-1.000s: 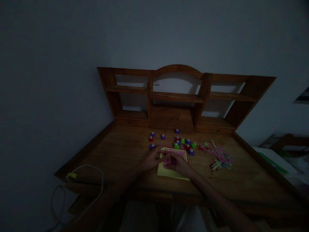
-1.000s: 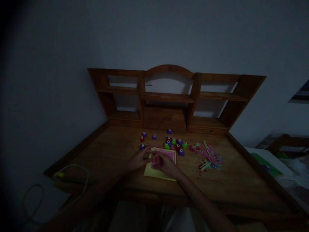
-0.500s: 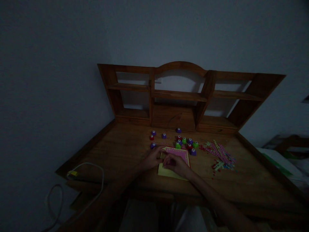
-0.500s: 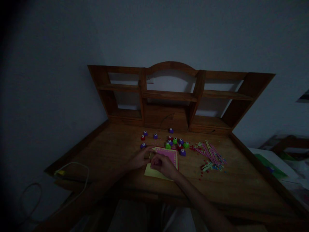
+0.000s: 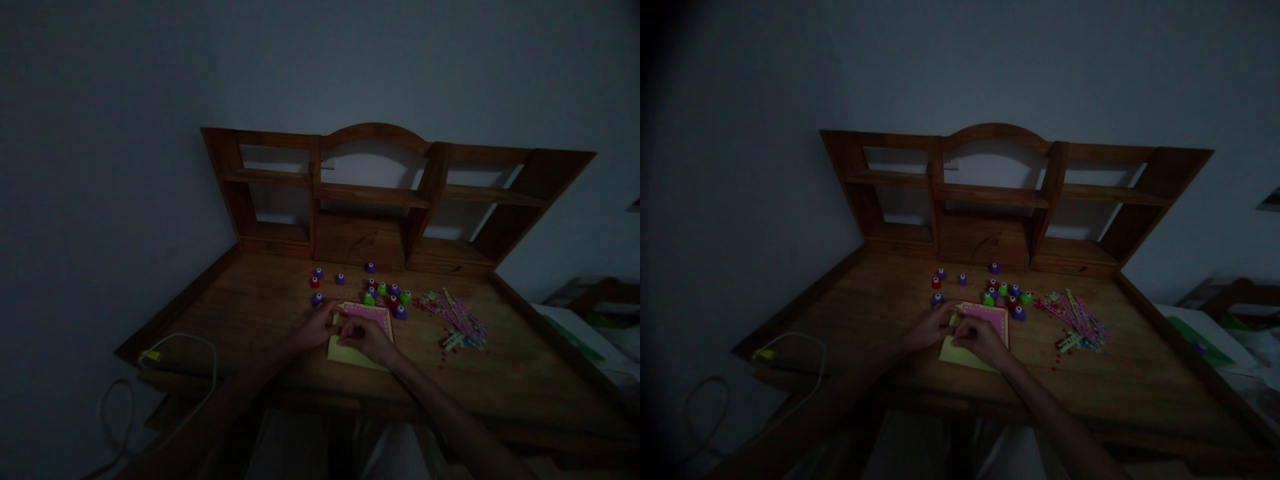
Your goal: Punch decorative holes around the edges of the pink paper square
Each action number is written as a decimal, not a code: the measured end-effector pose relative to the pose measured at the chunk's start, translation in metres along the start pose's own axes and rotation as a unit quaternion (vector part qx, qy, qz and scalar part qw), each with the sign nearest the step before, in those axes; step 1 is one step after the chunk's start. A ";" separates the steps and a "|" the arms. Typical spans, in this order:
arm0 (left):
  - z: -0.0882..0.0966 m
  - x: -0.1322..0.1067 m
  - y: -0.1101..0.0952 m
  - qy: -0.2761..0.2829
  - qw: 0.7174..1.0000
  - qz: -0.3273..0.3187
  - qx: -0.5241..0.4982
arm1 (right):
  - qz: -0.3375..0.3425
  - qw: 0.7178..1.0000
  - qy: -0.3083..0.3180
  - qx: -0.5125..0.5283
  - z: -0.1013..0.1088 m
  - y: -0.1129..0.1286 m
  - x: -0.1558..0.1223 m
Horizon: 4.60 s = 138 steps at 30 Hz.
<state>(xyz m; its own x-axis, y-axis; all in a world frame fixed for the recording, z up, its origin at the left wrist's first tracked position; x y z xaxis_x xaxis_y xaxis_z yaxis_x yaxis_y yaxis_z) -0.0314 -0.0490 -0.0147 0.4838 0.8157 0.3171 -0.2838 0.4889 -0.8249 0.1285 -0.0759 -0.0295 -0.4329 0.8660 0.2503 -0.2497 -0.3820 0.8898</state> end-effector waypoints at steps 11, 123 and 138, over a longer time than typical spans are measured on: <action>-0.001 0.000 0.007 0.018 1.000 -0.023 0.013 | 0.014 0.996 0.061 0.069 0.011 0.010 0.001; -0.006 -0.008 -0.017 0.085 0.981 0.059 0.165 | -0.036 0.996 0.080 0.028 0.032 0.013 -0.007; -0.012 -0.009 -0.020 0.050 0.978 0.091 0.180 | -0.031 0.995 0.093 0.022 0.046 0.018 -0.019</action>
<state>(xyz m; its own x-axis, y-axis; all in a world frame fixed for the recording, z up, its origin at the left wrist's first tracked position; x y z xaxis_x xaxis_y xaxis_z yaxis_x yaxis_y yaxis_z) -0.0199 -0.0702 -0.0070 0.4725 0.8733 0.1183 -0.6372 0.4313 -0.6387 0.1724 -0.0842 -0.0010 -0.5724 0.8106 0.1236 -0.2447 -0.3128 0.9177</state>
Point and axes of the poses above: each hand's wrist, its own x-axis towards the middle knuckle, its own z-axis out of the back of the hand, y = z × x, the point moved 4 cm from there along x, towards the middle knuckle, and after that the axes turned 1 degree about z, right-handed, at the moved point
